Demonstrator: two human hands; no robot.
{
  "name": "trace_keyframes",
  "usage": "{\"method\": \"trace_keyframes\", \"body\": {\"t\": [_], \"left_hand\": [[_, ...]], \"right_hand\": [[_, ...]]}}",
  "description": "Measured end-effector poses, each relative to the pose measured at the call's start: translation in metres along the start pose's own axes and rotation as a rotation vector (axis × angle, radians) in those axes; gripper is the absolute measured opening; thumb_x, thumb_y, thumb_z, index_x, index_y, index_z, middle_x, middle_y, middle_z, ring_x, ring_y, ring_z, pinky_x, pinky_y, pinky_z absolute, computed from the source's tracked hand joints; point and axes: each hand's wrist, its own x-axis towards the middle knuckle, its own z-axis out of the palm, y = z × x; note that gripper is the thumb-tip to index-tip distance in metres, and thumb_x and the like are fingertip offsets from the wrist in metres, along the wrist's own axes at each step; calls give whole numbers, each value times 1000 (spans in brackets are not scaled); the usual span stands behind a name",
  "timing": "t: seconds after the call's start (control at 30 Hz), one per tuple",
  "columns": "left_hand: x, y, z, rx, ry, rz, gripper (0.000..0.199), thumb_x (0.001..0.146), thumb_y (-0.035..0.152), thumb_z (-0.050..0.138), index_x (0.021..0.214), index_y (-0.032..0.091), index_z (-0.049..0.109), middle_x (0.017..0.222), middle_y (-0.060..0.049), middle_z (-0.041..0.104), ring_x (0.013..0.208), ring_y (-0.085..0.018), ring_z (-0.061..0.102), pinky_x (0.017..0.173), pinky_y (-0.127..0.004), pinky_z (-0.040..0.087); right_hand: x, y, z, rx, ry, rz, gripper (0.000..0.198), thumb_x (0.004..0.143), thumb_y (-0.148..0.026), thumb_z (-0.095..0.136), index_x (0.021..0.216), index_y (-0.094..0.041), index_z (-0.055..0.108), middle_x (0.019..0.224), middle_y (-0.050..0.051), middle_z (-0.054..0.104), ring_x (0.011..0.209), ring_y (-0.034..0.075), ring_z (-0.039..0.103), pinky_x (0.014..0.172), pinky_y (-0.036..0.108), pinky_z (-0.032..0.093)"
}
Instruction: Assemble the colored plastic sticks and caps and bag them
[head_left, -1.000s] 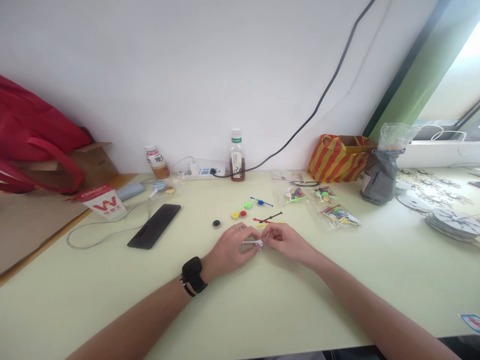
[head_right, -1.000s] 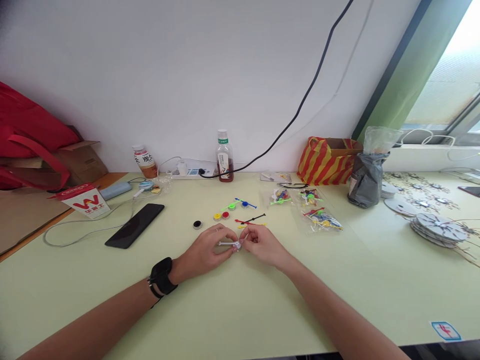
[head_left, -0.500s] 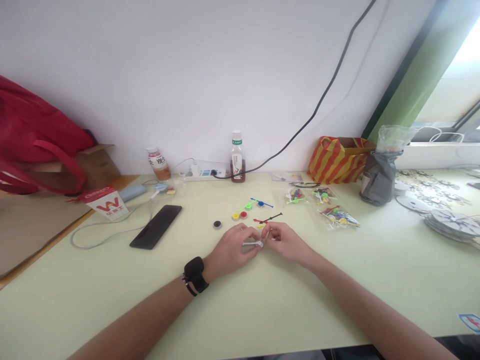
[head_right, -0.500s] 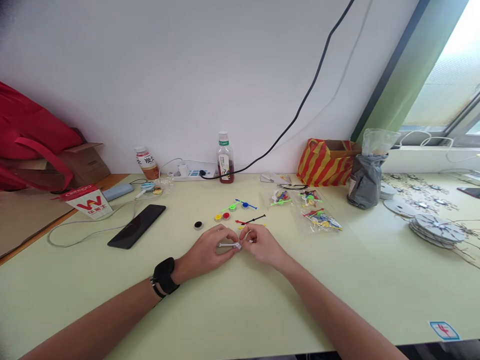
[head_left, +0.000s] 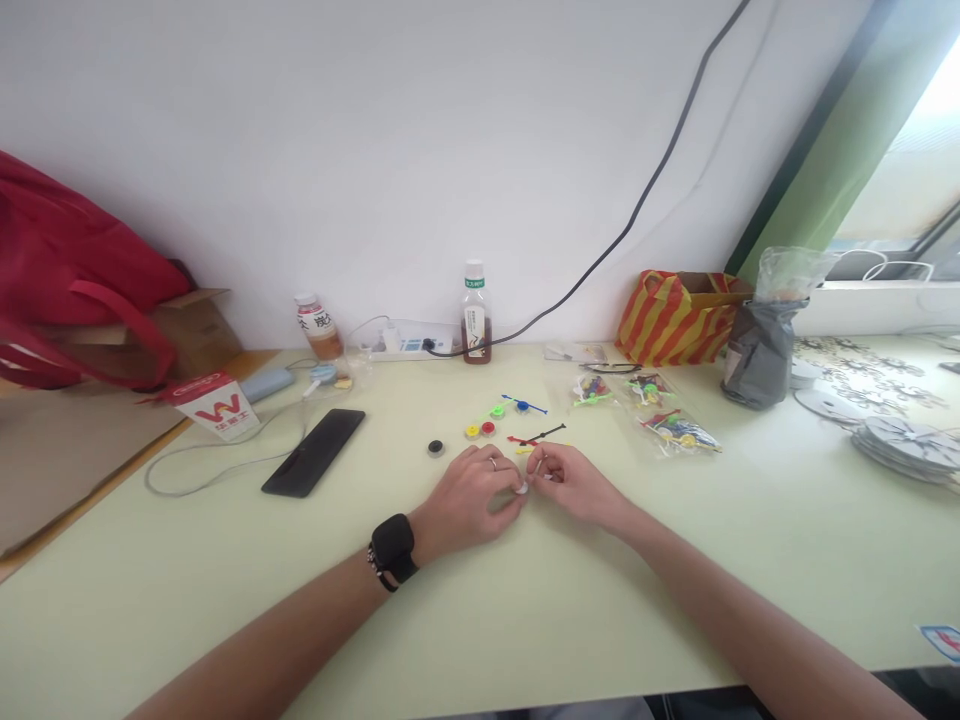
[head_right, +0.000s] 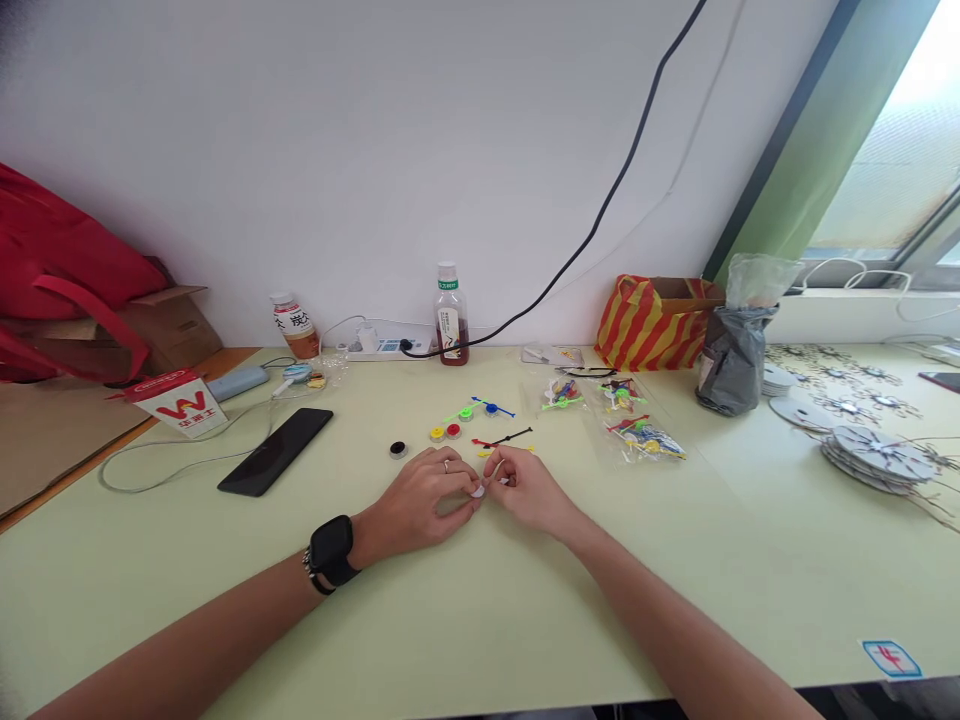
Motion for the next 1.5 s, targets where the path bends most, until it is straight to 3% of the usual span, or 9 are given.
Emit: {"method": "trace_keyframes", "body": {"t": [0.2, 0.47, 0.53, 0.6, 0.67, 0.73, 0.97, 1.2, 1.5], "left_hand": [[-3, -1, -2, -30, 7, -10, 8, 88, 26, 68, 96, 27, 70, 100, -3, 76, 99, -25, 66, 87, -42, 50], [-6, -1, -9, -145, 136, -113, 31, 91, 15, 59, 118, 28, 64, 119, -3, 71, 118, -26, 60, 108, -46, 47], [-7, -3, -11, -156, 168, -145, 33, 93, 12, 53, 120, 28, 63, 121, -3, 70, 121, -25, 58, 108, -46, 46], [-8, -4, -13, -162, 201, -164, 34, 95, 12, 49, 121, 27, 63, 124, -3, 69, 121, -25, 57, 107, -45, 47], [-9, -4, -14, -161, 240, -182, 34, 97, 12, 47, 123, 27, 63, 127, -4, 68, 121, -25, 56, 106, -45, 47], [-9, -4, -16, -149, 280, -200, 33, 99, 13, 45, 123, 26, 63, 126, -5, 68, 121, -25, 56, 105, -45, 47], [-5, -18, -15, -20, 368, -257, 23, 97, 16, 54, 115, 25, 65, 116, -4, 71, 113, -26, 58, 102, -45, 46], [-4, -32, -11, 52, 371, -312, 21, 93, 15, 59, 109, 25, 67, 111, -3, 73, 109, -27, 59, 99, -44, 47], [-5, -30, -7, 47, 337, -266, 21, 93, 11, 58, 106, 25, 67, 111, -3, 73, 107, -25, 61, 99, -44, 48]], "right_hand": [[-8, 1, -3, -147, 81, -5, 13, 88, -33, 60, 91, -21, 61, 78, -1, 61, 57, 12, 49, 54, 26, 41], [-27, 1, 2, -190, 253, 46, 55, 94, -48, 56, 144, -25, 49, 107, 5, 57, 57, 12, 49, 59, 30, 49], [-30, -6, 2, -180, 255, 64, 46, 95, -50, 57, 132, -23, 57, 105, 4, 56, 60, 12, 49, 62, 31, 48], [-29, -12, -1, -130, 253, 66, 35, 97, -54, 52, 95, -21, 64, 89, 2, 54, 60, 13, 46, 62, 31, 44], [-27, -17, -6, -19, 264, 64, 51, 99, -59, 46, 63, -23, 45, 71, -1, 43, 58, 14, 39, 57, 31, 37], [-25, -19, -11, 79, 298, 57, 60, 100, -62, 43, 56, -24, 28, 63, -2, 32, 56, 15, 33, 54, 31, 30], [-20, -11, -16, -112, 285, -42, 40, 98, -56, 53, 77, -22, 56, 74, 1, 52, 65, 16, 45, 59, 31, 37], [-18, 1, -8, -259, 209, -163, 16, 97, -36, 55, 94, -23, 65, 84, 3, 63, 72, 18, 55, 64, 31, 46], [-22, 6, -3, -388, 228, -259, 25, 98, -30, 57, 118, -26, 71, 104, 8, 66, 93, 22, 65, 78, 36, 53]]}}
